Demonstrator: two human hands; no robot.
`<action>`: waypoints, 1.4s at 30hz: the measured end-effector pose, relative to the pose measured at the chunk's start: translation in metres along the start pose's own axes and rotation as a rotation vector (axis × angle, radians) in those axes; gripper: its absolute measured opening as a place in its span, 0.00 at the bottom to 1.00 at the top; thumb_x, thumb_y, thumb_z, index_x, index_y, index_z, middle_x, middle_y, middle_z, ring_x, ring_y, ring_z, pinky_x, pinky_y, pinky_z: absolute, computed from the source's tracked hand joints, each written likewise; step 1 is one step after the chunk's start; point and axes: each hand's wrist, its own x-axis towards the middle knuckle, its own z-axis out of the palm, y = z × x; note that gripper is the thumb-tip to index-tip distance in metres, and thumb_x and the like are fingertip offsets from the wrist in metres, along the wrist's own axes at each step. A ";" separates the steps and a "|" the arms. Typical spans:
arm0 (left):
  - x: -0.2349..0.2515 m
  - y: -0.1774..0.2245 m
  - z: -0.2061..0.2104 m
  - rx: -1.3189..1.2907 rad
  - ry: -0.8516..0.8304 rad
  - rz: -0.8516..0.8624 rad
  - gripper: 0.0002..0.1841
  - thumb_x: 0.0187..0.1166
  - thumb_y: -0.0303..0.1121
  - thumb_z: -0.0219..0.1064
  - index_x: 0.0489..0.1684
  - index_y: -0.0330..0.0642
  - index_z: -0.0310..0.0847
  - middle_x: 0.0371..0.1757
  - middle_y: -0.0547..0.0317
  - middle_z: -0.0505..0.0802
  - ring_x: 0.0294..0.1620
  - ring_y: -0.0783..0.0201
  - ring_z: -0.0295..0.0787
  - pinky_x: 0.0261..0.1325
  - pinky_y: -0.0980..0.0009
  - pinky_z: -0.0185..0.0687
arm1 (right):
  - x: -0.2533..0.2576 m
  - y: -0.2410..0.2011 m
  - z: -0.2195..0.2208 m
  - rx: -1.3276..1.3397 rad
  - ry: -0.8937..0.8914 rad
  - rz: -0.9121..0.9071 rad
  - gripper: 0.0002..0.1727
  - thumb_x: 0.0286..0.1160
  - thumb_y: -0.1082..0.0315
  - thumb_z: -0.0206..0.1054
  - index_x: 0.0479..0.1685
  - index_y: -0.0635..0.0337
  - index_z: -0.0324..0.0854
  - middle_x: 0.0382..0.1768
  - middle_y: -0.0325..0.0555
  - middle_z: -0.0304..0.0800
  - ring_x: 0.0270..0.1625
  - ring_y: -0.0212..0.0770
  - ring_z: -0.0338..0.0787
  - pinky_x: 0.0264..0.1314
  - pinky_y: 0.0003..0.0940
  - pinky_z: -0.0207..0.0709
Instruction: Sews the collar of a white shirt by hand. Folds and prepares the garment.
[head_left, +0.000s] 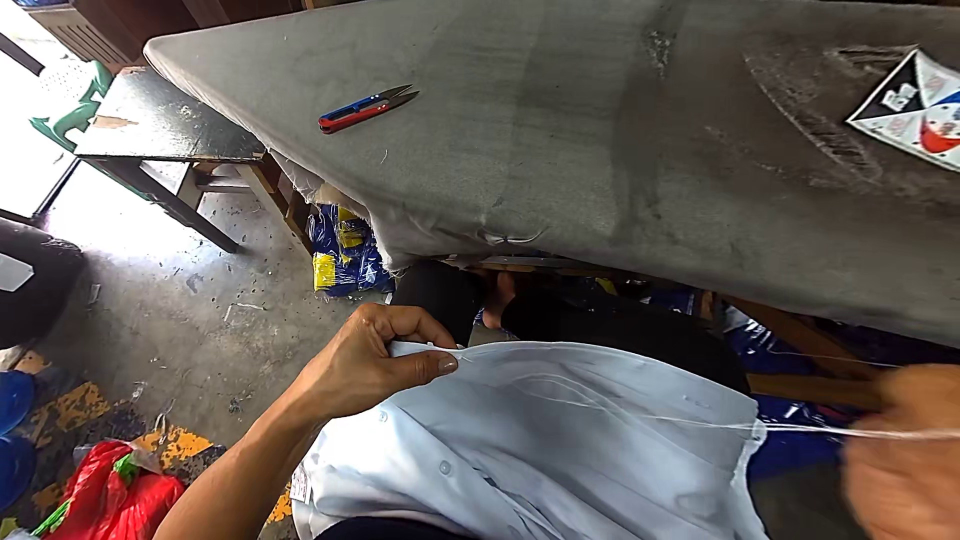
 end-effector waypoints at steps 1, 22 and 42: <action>0.000 0.000 0.000 0.003 0.005 0.001 0.05 0.78 0.28 0.73 0.43 0.37 0.90 0.30 0.67 0.91 0.30 0.79 0.84 0.34 0.82 0.80 | 0.008 0.005 0.019 -0.027 -0.086 0.000 0.04 0.81 0.67 0.68 0.46 0.50 0.89 0.42 0.34 0.94 0.35 0.25 0.91 0.34 0.16 0.84; -0.003 -0.002 -0.002 0.000 -0.011 0.024 0.05 0.79 0.27 0.70 0.44 0.35 0.90 0.33 0.65 0.92 0.32 0.79 0.85 0.36 0.81 0.81 | 0.012 0.087 0.108 -0.797 -0.179 -0.132 0.09 0.79 0.64 0.69 0.42 0.54 0.95 0.33 0.35 0.84 0.34 0.18 0.79 0.32 0.09 0.70; -0.005 -0.002 -0.003 0.000 -0.044 0.068 0.06 0.79 0.26 0.70 0.44 0.33 0.90 0.38 0.63 0.92 0.37 0.77 0.86 0.41 0.81 0.83 | 0.012 0.085 0.109 -0.848 -0.192 -0.181 0.09 0.80 0.65 0.68 0.41 0.56 0.94 0.30 0.36 0.82 0.33 0.20 0.78 0.32 0.10 0.70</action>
